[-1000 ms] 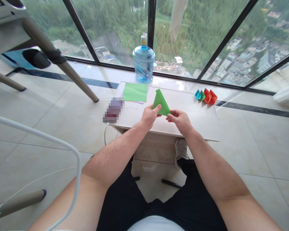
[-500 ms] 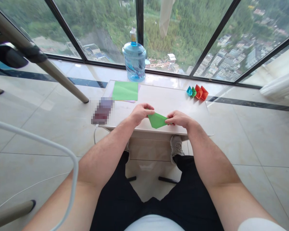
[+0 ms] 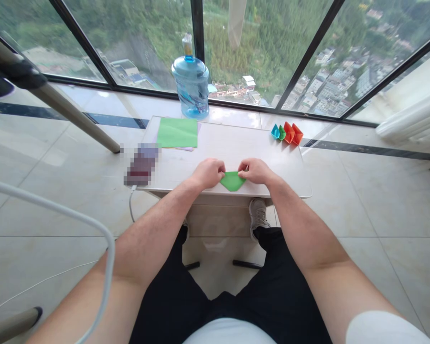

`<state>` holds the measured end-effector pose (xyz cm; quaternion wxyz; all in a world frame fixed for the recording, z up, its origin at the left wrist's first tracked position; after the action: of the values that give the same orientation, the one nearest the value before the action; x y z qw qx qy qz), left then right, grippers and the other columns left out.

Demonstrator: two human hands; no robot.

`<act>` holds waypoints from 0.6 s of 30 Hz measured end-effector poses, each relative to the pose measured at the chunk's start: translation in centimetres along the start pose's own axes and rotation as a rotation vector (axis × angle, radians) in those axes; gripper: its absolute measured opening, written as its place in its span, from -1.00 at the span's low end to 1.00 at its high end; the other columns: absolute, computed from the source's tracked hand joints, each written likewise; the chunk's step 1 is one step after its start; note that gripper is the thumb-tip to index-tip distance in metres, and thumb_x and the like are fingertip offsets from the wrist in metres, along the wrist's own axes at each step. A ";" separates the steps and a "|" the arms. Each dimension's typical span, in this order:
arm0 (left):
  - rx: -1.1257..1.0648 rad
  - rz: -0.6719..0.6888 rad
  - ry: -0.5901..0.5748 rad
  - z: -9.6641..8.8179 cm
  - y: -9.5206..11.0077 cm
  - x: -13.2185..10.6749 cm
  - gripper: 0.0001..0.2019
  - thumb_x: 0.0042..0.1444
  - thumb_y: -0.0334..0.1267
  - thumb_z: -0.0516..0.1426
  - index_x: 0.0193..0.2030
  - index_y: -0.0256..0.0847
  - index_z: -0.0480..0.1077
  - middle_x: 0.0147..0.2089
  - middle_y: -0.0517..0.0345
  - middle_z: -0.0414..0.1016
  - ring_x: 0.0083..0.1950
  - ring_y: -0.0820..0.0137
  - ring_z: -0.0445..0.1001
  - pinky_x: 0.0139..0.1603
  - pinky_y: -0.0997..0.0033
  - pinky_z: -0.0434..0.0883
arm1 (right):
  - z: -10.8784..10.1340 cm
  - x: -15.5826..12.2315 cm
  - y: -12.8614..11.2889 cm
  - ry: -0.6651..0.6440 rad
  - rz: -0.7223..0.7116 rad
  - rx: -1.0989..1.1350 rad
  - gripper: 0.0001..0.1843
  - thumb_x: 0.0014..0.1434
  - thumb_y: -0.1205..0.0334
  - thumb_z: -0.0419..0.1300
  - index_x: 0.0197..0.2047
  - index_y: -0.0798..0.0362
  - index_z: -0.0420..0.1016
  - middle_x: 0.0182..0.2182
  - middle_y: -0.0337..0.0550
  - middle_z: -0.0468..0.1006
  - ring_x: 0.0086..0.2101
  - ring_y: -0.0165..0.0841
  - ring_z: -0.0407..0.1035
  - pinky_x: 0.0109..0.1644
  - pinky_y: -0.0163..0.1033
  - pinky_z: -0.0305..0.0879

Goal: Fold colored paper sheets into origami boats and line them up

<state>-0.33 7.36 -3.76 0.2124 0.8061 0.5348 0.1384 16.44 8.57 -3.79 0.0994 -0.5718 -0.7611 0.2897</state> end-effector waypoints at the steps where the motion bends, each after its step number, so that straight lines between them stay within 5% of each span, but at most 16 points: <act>1: 0.019 0.015 0.011 0.0 0.0 0.0 -0.86 0.07 -0.35 0.19 -0.29 -0.14 0.60 -0.25 0.11 0.64 -0.17 0.28 0.53 -0.08 0.32 0.42 | 0.1 0.0 -0.3 0.028 -0.046 -0.039 -0.90 0.06 0.29 0.31 -0.30 0.03 0.63 -0.33 -0.22 0.61 -0.33 -0.39 0.38 -0.22 -0.29 0.23; 6: 0.020 0.058 0.012 0.1 -0.4 0.1 -0.87 0.09 -0.32 0.18 -0.28 -0.16 0.58 -0.24 0.09 0.62 -0.14 0.26 0.52 -0.05 0.30 0.41 | 0.8 0.0 -0.7 0.092 -0.187 -0.116 -0.90 0.10 0.32 0.31 -0.27 -0.01 0.63 -0.31 -0.23 0.62 -0.27 -0.36 0.38 -0.14 -0.25 0.22; 18: 0.041 0.080 0.032 -0.6 -1.2 -0.6 -0.84 0.10 -0.28 0.14 -0.24 -0.15 0.56 -0.23 0.04 0.57 -0.11 0.20 0.50 0.01 0.22 0.40 | -0.2 -0.2 0.9 0.083 -0.182 -0.109 -0.93 0.13 0.34 0.28 -0.32 0.02 0.60 -0.33 -0.21 0.62 -0.24 -0.33 0.38 -0.08 -0.24 0.21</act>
<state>-1.83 7.39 -3.80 0.1815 0.8287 0.5082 0.1484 17.30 8.63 -4.09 0.1256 -0.5164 -0.8197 0.2135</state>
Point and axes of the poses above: each hand's wrist, its own x-axis towards the middle knuckle, its own z-axis out of the palm, y = z × x, the point moved 7 cm from there along x, towards the middle knuckle
